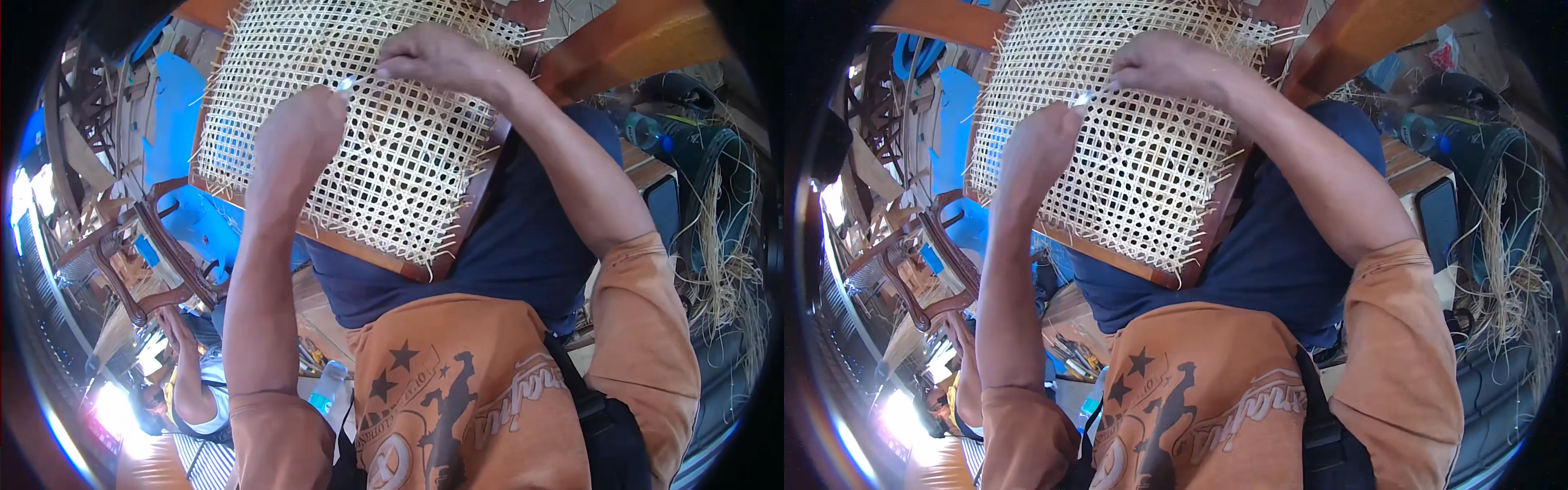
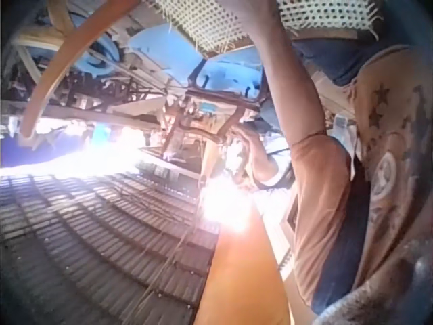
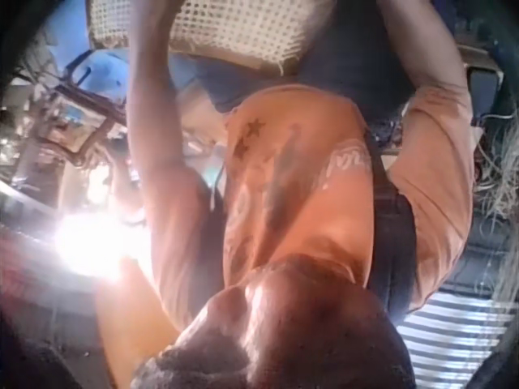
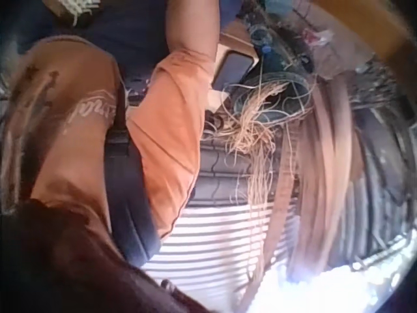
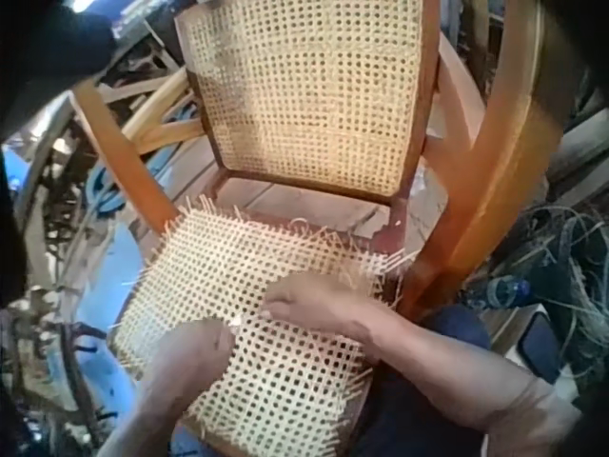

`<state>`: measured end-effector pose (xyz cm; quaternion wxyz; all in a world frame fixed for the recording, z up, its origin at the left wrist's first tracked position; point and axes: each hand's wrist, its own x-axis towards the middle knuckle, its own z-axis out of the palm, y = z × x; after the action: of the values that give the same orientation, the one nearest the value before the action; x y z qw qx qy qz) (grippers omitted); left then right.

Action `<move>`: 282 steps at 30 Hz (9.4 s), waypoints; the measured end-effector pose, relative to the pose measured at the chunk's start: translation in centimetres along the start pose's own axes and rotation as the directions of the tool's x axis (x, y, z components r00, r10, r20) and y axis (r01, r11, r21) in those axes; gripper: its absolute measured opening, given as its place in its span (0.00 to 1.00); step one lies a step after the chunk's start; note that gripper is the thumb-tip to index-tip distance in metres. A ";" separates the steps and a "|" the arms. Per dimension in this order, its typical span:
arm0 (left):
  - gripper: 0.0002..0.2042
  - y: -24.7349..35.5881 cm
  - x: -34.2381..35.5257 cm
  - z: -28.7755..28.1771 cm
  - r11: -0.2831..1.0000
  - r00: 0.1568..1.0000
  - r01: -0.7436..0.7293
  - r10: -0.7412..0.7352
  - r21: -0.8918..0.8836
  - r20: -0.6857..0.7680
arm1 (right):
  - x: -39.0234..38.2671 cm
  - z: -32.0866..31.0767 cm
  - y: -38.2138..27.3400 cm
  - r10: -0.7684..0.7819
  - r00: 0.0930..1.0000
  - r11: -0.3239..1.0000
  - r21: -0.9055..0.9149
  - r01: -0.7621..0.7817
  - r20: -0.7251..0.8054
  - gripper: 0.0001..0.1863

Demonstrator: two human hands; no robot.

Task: Weaving and trimming a rattan cane seat for a wooden chair.

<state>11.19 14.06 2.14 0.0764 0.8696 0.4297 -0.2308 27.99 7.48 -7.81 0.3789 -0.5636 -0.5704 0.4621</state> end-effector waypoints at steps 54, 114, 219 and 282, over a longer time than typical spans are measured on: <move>0.22 0.0 -0.2 2.6 0.984 0.982 0.130 -0.144 0.118 0.118 | 1.4 0.8 2.4 0.146 0.984 0.905 -0.415 -0.092 0.100 0.13; 0.20 0.4 2.9 5.0 0.954 0.978 0.111 -0.055 -0.279 0.203 | -0.3 3.3 -3.7 0.156 0.980 0.538 -0.821 -0.188 -0.122 0.08; 0.13 -1.6 6.2 5.1 0.593 0.856 0.168 0.309 -0.788 0.415 | -21.3 -8.5 7.7 0.425 0.532 0.694 -0.113 -0.711 -0.733 0.12; 0.10 -11.5 -12.5 1.8 0.705 0.988 0.145 -0.064 -0.694 0.141 | -11.8 3.9 -4.0 0.115 0.785 0.782 -0.431 -0.450 -0.609 0.20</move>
<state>-5.00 11.69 7.11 0.4104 0.7361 0.5289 -0.1000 24.03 -4.34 -4.08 0.2689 -0.8393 -0.4491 0.1470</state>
